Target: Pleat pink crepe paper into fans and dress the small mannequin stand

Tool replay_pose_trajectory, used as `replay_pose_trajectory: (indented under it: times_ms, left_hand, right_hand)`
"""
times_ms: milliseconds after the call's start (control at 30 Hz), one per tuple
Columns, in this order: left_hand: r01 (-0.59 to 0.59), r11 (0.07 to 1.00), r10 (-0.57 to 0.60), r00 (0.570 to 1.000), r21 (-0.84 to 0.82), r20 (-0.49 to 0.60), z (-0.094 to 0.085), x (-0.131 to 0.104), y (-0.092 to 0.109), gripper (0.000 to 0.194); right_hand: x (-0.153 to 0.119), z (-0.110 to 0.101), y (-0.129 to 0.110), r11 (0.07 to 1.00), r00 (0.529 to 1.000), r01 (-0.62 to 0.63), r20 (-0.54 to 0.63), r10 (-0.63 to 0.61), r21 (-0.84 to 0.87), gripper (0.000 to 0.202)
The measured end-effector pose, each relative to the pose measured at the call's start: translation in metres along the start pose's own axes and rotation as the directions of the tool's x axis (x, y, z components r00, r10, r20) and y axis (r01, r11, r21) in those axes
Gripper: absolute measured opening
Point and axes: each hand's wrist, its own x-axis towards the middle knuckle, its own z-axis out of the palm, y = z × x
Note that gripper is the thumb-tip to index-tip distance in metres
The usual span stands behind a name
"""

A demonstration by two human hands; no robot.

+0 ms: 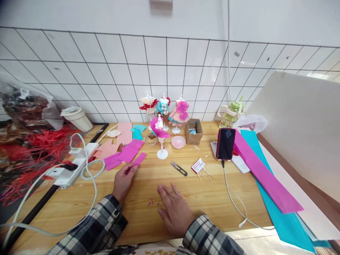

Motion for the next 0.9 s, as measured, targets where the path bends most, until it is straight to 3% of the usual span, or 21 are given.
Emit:
replay_pose_trajectory:
  times_ms: [133, 267, 433, 700, 900]
  left_hand:
    - [-0.013, 1.0, 0.013, 0.999, 0.02, 0.033, -0.001, -0.001, 0.003, 0.031]
    - [-0.018, 0.999, 0.017, 0.999, 0.043, 0.031, 0.0, -0.002, 0.007, 0.031]
    - [-0.021, 0.998, 0.018, 0.999, 0.058, 0.051, 0.001, -0.004, 0.006, 0.032]
    - [-0.019, 0.997, 0.015, 0.998, 0.076, 0.055, 0.003, -0.006, 0.006, 0.031]
    - [-0.02, 0.997, 0.014, 0.997, 0.081, 0.072, 0.003, -0.005, 0.003, 0.032]
  right_hand:
    - [-0.016, -0.001, 0.002, 0.998, 0.993, -0.008, 0.118, 0.015, -0.057, 0.075]
    - [-0.012, 0.008, -0.005, 0.991, 0.984, -0.11, 0.13, 0.119, -0.076, 0.083]
    - [0.003, 0.019, -0.014, 1.0, 0.985, -0.013, 0.174, 0.009, 0.023, 0.079]
    - [0.019, 0.017, -0.011, 0.998, 1.0, 0.007, 0.021, -0.008, 0.058, 0.067]
    - [0.047, 0.014, 0.01, 0.989, 0.997, 0.066, 0.023, -0.069, 0.131, 0.065]
